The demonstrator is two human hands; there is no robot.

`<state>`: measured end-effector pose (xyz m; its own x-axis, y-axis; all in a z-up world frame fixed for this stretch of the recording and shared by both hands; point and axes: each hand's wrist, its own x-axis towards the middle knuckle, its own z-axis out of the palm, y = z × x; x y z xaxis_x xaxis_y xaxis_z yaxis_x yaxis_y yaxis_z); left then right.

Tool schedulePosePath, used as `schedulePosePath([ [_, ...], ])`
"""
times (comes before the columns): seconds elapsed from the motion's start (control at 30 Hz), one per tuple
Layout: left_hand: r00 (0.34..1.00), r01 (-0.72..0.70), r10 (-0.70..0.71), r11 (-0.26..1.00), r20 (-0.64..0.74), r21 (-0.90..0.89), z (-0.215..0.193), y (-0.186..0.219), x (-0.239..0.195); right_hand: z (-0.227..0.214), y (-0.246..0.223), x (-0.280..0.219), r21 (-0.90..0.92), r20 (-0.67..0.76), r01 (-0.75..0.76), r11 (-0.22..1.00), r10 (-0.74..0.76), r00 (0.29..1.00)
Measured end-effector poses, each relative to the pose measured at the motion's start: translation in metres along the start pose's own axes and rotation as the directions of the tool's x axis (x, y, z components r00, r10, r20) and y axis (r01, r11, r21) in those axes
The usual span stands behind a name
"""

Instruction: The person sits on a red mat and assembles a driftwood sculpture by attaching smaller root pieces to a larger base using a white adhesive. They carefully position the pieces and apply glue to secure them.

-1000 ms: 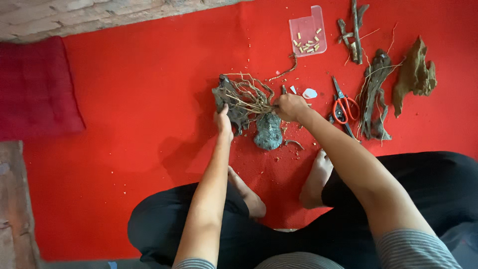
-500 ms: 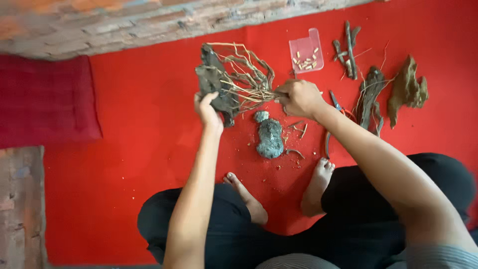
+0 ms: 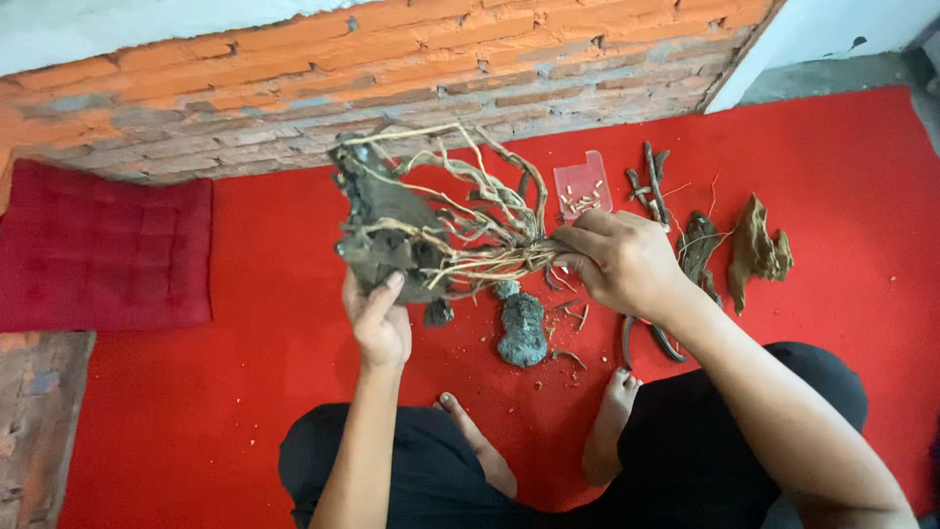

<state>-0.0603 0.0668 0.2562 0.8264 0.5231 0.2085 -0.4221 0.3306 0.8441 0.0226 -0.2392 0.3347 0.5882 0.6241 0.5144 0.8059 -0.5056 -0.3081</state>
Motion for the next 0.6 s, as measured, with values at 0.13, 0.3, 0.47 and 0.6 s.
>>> schedulePosePath([
  [0.13, 0.998, -0.068, 0.068, 0.998, -0.012, -0.006, 0.002, 0.004, -0.013, -0.003, -0.003, -0.005, -0.016, -0.039, 0.037, 0.999, -0.038, 0.999],
  [0.3, 0.966, -0.227, 0.189, 0.947, 0.173, 0.228, 0.026, 0.038, -0.02, -0.017, -0.013, -0.005, -0.015, -0.046, 0.033, 0.999, -0.034, 0.998],
  [0.47, 0.953, -0.232, 0.168, 0.94, 0.252, 0.251, 0.039, 0.068, -0.016, -0.019, -0.01, -0.004, -0.059, -0.069, 0.064, 0.996, -0.068, 0.995],
  [0.6, 0.926, -0.335, 0.236, 0.873, 0.295, 0.355, 0.03, 0.063, -0.011, -0.013, -0.013, -0.003, -0.039, -0.102, 0.086, 0.996, -0.089, 0.991],
])
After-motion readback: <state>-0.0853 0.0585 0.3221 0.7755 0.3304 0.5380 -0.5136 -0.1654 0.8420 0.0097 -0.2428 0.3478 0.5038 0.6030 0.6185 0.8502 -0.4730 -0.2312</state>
